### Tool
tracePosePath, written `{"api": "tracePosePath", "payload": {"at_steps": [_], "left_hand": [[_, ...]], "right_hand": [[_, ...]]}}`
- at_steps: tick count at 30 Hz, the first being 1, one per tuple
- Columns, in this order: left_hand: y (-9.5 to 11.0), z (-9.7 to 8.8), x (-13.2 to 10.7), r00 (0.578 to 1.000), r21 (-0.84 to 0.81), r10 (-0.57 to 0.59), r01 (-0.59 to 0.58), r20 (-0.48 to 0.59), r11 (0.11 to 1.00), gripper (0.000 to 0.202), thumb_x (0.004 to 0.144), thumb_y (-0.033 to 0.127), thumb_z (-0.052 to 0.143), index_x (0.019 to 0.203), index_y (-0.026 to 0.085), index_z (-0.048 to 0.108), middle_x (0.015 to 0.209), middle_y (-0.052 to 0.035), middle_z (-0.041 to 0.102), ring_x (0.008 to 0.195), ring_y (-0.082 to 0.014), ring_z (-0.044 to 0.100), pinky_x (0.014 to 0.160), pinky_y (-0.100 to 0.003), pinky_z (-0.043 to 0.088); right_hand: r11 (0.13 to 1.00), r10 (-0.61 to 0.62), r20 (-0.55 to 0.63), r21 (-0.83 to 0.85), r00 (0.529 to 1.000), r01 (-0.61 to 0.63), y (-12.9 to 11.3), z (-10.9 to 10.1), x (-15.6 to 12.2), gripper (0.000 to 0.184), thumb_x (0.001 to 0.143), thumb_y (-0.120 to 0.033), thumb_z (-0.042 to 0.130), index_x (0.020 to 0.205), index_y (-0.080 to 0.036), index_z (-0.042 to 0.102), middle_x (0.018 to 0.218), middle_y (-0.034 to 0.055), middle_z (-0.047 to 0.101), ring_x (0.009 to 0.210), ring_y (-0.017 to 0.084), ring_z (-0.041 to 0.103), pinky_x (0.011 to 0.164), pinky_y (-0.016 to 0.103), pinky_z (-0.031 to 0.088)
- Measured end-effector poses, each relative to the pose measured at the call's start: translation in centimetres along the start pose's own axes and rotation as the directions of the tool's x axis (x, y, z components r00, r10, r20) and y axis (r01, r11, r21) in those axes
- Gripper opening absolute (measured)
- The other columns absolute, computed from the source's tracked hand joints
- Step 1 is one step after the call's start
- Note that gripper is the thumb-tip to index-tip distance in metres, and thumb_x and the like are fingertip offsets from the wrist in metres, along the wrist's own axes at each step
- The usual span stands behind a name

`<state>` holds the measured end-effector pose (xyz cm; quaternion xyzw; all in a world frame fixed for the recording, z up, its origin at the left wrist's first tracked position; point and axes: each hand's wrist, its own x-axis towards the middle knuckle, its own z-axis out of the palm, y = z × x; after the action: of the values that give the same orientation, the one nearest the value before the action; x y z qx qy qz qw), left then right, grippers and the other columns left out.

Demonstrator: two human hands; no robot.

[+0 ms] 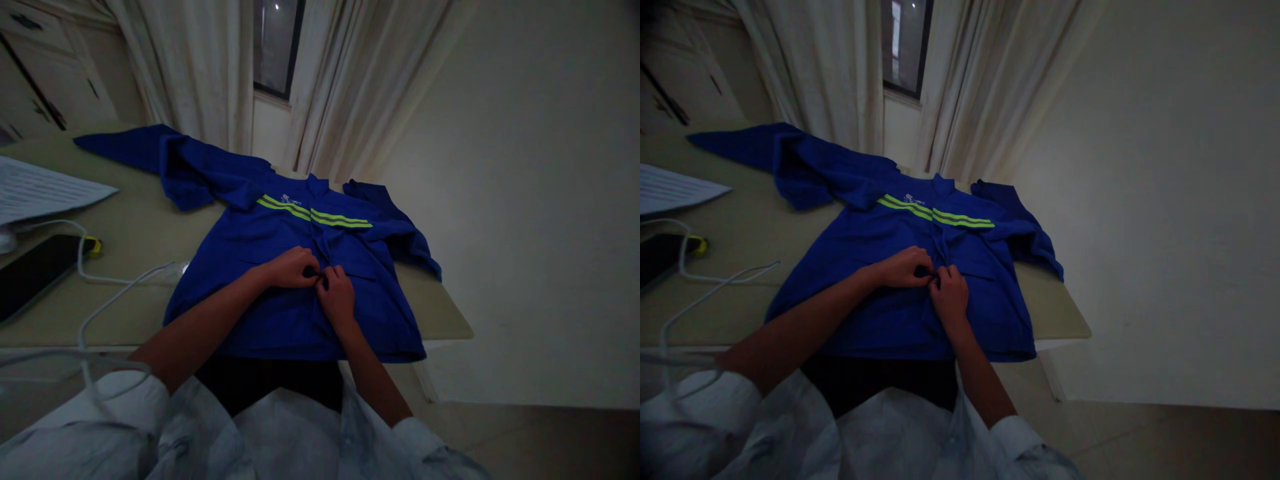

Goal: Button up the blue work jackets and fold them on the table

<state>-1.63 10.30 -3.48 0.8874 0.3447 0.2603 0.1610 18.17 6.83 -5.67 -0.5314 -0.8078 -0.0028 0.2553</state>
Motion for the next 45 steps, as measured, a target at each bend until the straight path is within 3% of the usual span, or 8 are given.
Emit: {"api": "tracePosePath", "payload": {"at_steps": [8,13,20,23,27,37,45], "left_hand": [[0.3,-0.7,0.0,0.995,0.093,-0.075,0.069,0.065,0.993,0.014,0.091,0.029,0.066,0.099,0.021,0.075,0.095,-0.0039,0.077,0.092,-0.0219,0.067,0.086,-0.033,0.042],[0.2,-0.7,0.0,0.993,0.087,-0.079,0.071,0.084,0.994,0.013,0.094,0.024,0.063,0.102,0.022,0.074,0.103,-0.0044,0.077,0.098,-0.0226,0.067,0.091,-0.035,0.041],[0.0,-0.3,-0.1,0.985,0.137,-0.133,0.117,0.109,0.984,0.012,0.093,0.022,0.062,0.097,0.022,0.073,0.098,-0.0058,0.077,0.095,-0.0246,0.068,0.086,-0.034,0.043],[-0.2,-0.2,-0.2,0.982,0.112,-0.109,0.092,0.156,0.989,0.013,0.093,0.019,0.061,0.097,0.021,0.073,0.098,-0.0052,0.078,0.094,-0.0241,0.068,0.086,-0.034,0.043],[-0.3,0.0,-0.3,0.987,0.097,-0.094,0.081,0.131,0.992,0.017,0.092,0.016,0.058,0.098,0.021,0.074,0.097,-0.0057,0.078,0.094,-0.0233,0.068,0.088,-0.034,0.044],[-0.5,-0.2,-0.3,0.990,0.081,-0.067,0.057,0.125,0.995,0.018,0.095,0.017,0.056,0.102,0.022,0.072,0.099,-0.0054,0.077,0.095,-0.0226,0.068,0.086,-0.032,0.044],[-1.6,-0.6,-0.2,0.980,-0.009,-0.064,0.067,0.189,0.998,0.016,0.092,0.017,0.062,0.098,0.021,0.076,0.094,-0.0027,0.079,0.089,-0.0185,0.071,0.082,-0.026,0.046]], "right_hand": [[0.993,-0.022,-0.044,0.117,0.999,0.027,0.1,-0.1,0.0,0.010,0.084,-0.014,0.058,0.081,-0.023,0.059,0.088,0.0025,0.058,0.079,0.019,0.055,0.071,0.029,0.041],[0.970,-0.043,-0.021,0.240,0.999,0.046,0.5,-0.4,0.3,0.009,0.081,-0.015,0.056,0.079,-0.024,0.057,0.084,0.0004,0.056,0.074,0.017,0.055,0.069,0.029,0.042],[0.928,-0.106,0.033,0.362,0.994,0.087,1.0,-0.4,0.6,0.004,0.084,-0.019,0.057,0.083,-0.022,0.059,0.084,0.0008,0.057,0.071,0.016,0.054,0.068,0.028,0.044],[0.922,-0.149,0.072,0.371,0.986,0.112,1.1,-0.5,0.6,0.005,0.086,-0.020,0.056,0.085,-0.022,0.061,0.085,0.0019,0.059,0.074,0.017,0.056,0.071,0.029,0.045],[0.932,-0.166,0.099,0.342,0.981,0.123,1.0,-0.5,0.4,0.008,0.090,-0.020,0.055,0.086,-0.022,0.062,0.088,0.0032,0.061,0.078,0.018,0.058,0.075,0.029,0.047],[0.947,-0.055,0.019,0.317,0.998,0.046,1.0,0.1,0.1,0.011,0.092,-0.018,0.056,0.090,-0.021,0.066,0.092,0.0047,0.064,0.078,0.019,0.060,0.076,0.030,0.049],[0.953,-0.025,0.008,0.302,1.000,0.021,0.8,0.0,0.0,0.014,0.095,-0.020,0.057,0.096,-0.021,0.071,0.094,0.0065,0.067,0.082,0.020,0.064,0.080,0.032,0.051]]}}
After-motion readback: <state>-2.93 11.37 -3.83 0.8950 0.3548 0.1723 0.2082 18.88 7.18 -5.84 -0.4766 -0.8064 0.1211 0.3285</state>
